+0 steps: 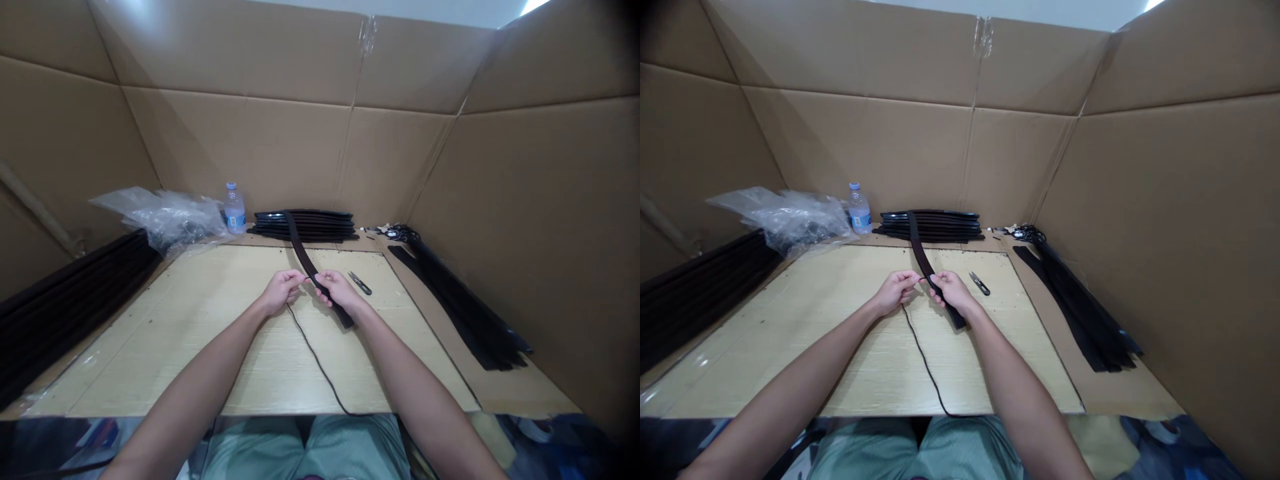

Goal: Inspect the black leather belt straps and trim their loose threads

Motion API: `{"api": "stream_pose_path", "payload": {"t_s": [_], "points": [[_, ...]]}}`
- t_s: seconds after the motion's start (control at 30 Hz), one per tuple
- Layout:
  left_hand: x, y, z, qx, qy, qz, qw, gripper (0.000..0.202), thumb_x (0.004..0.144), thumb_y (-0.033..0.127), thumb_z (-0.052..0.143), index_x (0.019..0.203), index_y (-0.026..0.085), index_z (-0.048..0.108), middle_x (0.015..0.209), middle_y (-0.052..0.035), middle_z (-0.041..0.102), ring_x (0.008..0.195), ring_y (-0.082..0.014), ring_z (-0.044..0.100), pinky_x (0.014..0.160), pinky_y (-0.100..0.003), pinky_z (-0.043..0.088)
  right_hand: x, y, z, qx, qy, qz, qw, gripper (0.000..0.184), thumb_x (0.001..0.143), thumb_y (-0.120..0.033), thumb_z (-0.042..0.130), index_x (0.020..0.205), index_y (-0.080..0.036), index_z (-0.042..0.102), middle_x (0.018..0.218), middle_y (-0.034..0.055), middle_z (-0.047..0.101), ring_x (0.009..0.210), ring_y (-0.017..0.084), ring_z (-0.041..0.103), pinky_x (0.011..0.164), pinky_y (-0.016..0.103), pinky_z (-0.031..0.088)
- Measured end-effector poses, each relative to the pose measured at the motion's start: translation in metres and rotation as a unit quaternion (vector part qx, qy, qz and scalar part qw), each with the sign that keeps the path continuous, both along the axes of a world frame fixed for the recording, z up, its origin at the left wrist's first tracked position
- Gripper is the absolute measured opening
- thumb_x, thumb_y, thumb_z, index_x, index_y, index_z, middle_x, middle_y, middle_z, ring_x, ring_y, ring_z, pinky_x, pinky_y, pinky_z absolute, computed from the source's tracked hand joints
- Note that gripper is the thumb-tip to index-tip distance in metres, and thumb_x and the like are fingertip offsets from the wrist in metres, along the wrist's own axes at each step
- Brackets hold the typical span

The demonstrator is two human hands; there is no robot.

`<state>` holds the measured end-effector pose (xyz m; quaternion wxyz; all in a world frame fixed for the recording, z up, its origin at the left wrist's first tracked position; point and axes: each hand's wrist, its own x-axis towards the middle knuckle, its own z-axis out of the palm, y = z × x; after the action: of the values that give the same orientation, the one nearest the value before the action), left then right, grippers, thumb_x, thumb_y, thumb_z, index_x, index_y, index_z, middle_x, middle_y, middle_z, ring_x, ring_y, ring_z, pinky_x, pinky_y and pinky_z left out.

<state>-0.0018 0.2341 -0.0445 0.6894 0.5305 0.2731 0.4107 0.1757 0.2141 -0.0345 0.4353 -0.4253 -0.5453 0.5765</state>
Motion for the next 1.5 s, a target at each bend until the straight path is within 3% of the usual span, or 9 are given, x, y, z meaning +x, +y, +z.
{"api": "stream_pose_path", "payload": {"t_s": [0.4, 0.67, 0.87, 1.07, 1.13, 1.23, 1.4, 1.5], "points": [[0.0, 0.0, -0.003, 0.017, 0.008, 0.013, 1.0, 0.026, 0.076, 0.037, 0.064, 0.073, 0.014, 0.055, 0.042, 0.0101, 0.026, 0.034, -0.0028, 0.017, 0.037, -0.019, 0.01, -0.007, -0.008, 0.004, 0.086, -0.084, -0.007, 0.993, 0.023, 0.081, -0.035, 0.053, 0.076, -0.022, 0.034, 0.061, -0.0026, 0.063, 0.043, 0.008, 0.05, 0.038, 0.017, 0.036], [0.002, 0.001, -0.003, 0.033, 0.019, 0.054, 0.998, 0.029, 0.075, 0.042, 0.064, 0.073, 0.015, 0.053, 0.043, 0.0105, 0.027, 0.034, -0.0028, 0.019, 0.037, -0.019, 0.011, -0.015, -0.014, 0.005, 0.158, -0.153, -0.048, 0.974, 0.012, 0.082, -0.029, 0.048, 0.079, -0.022, 0.039, 0.063, -0.0061, 0.053, 0.046, 0.01, 0.046, 0.045, 0.021, 0.034], [0.006, -0.003, 0.002, 0.047, 0.038, 0.106, 0.992, 0.036, 0.068, 0.044, 0.071, 0.065, 0.015, 0.049, 0.042, 0.0096, 0.033, 0.034, -0.0022, 0.023, 0.038, -0.019, 0.011, -0.022, -0.022, 0.006, 0.215, -0.204, -0.08, 0.952, 0.011, 0.079, -0.03, 0.055, 0.079, -0.022, 0.047, 0.071, -0.0019, 0.055, 0.066, 0.015, 0.05, 0.061, 0.026, 0.038], [0.007, -0.002, 0.003, 0.033, 0.033, 0.118, 0.992, 0.035, 0.067, 0.041, 0.072, 0.071, 0.015, 0.05, 0.042, 0.0113, 0.032, 0.033, -0.0018, 0.021, 0.037, -0.019, 0.012, -0.022, -0.018, 0.004, 0.182, -0.151, -0.135, 0.962, 0.034, 0.075, -0.032, 0.062, 0.106, -0.021, 0.051, 0.089, 0.0039, 0.06, 0.083, 0.019, 0.055, 0.076, 0.032, 0.043], [0.007, -0.002, 0.003, 0.032, 0.03, 0.116, 0.992, 0.035, 0.067, 0.041, 0.072, 0.069, 0.015, 0.048, 0.041, 0.0117, 0.03, 0.033, -0.0018, 0.021, 0.037, -0.018, 0.012, -0.021, -0.016, 0.004, 0.169, -0.132, -0.119, 0.969, 0.028, 0.074, -0.031, 0.063, 0.099, -0.02, 0.056, 0.086, 0.004, 0.061, 0.081, 0.019, 0.056, 0.075, 0.032, 0.045], [0.007, -0.002, 0.003, 0.033, 0.028, 0.113, 0.993, 0.035, 0.067, 0.04, 0.072, 0.067, 0.015, 0.047, 0.041, 0.0113, 0.032, 0.032, -0.0017, 0.022, 0.037, -0.018, 0.012, -0.022, -0.015, 0.007, 0.138, -0.092, -0.067, 0.984, 0.018, 0.075, -0.032, 0.061, 0.087, -0.018, 0.058, 0.076, 0.0025, 0.062, 0.063, 0.015, 0.057, 0.061, 0.029, 0.048], [0.007, -0.005, 0.006, 0.037, 0.027, 0.102, 0.994, 0.034, 0.07, 0.04, 0.069, 0.066, 0.013, 0.05, 0.047, 0.0055, 0.046, 0.034, -0.0017, 0.026, 0.037, -0.018, 0.013, -0.027, -0.016, 0.01, 0.078, -0.003, -0.027, 0.997, 0.025, 0.074, -0.035, 0.061, 0.086, -0.019, 0.047, 0.076, 0.0018, 0.064, 0.053, 0.012, 0.06, 0.046, 0.024, 0.048], [0.008, -0.007, 0.008, 0.043, 0.029, 0.091, 0.995, 0.033, 0.072, 0.04, 0.067, 0.062, 0.012, 0.051, 0.045, 0.0052, 0.044, 0.034, -0.0016, 0.025, 0.037, -0.018, 0.012, -0.028, -0.016, 0.01, 0.058, 0.027, -0.031, 0.997, 0.027, 0.078, -0.044, 0.056, 0.081, -0.02, 0.043, 0.07, -0.0006, 0.062, 0.044, 0.009, 0.054, 0.036, 0.018, 0.04]]}}
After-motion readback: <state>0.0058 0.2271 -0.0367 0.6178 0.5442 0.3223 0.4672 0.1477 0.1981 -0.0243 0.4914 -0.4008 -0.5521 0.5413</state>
